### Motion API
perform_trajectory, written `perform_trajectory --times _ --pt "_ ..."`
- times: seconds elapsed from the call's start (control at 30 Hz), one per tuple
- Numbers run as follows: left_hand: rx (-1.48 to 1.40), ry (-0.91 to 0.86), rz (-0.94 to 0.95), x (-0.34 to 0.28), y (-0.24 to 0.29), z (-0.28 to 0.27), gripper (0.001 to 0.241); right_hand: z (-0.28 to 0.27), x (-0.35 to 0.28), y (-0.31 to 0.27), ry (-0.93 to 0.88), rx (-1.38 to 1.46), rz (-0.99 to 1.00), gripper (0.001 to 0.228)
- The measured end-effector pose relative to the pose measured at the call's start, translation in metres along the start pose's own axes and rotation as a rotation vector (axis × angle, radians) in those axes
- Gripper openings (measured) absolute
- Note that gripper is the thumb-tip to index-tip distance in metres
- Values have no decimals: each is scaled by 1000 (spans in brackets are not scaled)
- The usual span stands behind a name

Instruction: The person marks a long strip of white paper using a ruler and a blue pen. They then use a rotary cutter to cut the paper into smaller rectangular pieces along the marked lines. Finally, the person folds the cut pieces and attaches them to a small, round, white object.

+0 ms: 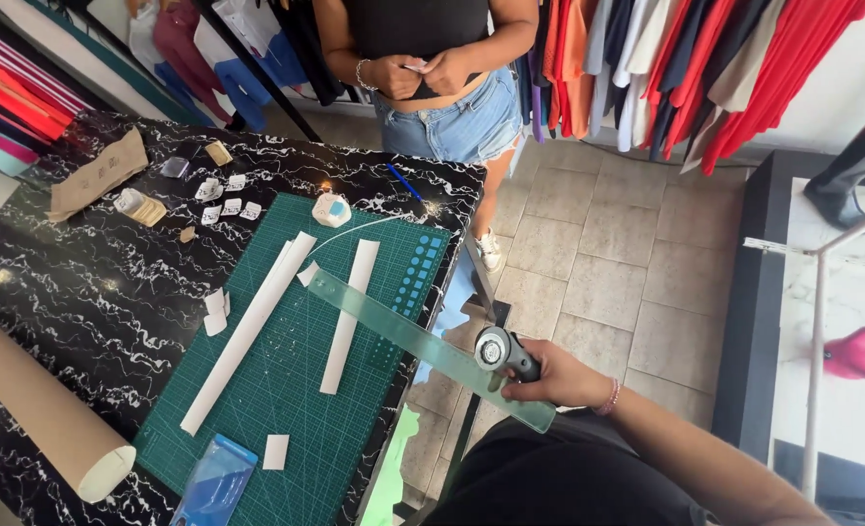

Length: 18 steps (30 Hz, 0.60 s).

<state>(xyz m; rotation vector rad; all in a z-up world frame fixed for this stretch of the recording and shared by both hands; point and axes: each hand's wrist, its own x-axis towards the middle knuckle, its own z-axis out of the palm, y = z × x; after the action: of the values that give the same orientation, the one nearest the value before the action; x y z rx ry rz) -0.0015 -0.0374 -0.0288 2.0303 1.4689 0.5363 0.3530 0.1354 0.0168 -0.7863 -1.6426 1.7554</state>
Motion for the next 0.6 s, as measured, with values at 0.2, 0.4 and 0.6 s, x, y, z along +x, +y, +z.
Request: perform_trajectory --times 0.2,0.4,0.6 --pt "148 -69 -70 38 9 20 33 -1 -4 -2 8 6 4 22" --pt "311 -110 -120 98 32 20 33 -3 -4 -2 4 3 -24 22" --pt "446 -257 -220 106 44 17 34 7 -14 -10 6 18 -14 24"
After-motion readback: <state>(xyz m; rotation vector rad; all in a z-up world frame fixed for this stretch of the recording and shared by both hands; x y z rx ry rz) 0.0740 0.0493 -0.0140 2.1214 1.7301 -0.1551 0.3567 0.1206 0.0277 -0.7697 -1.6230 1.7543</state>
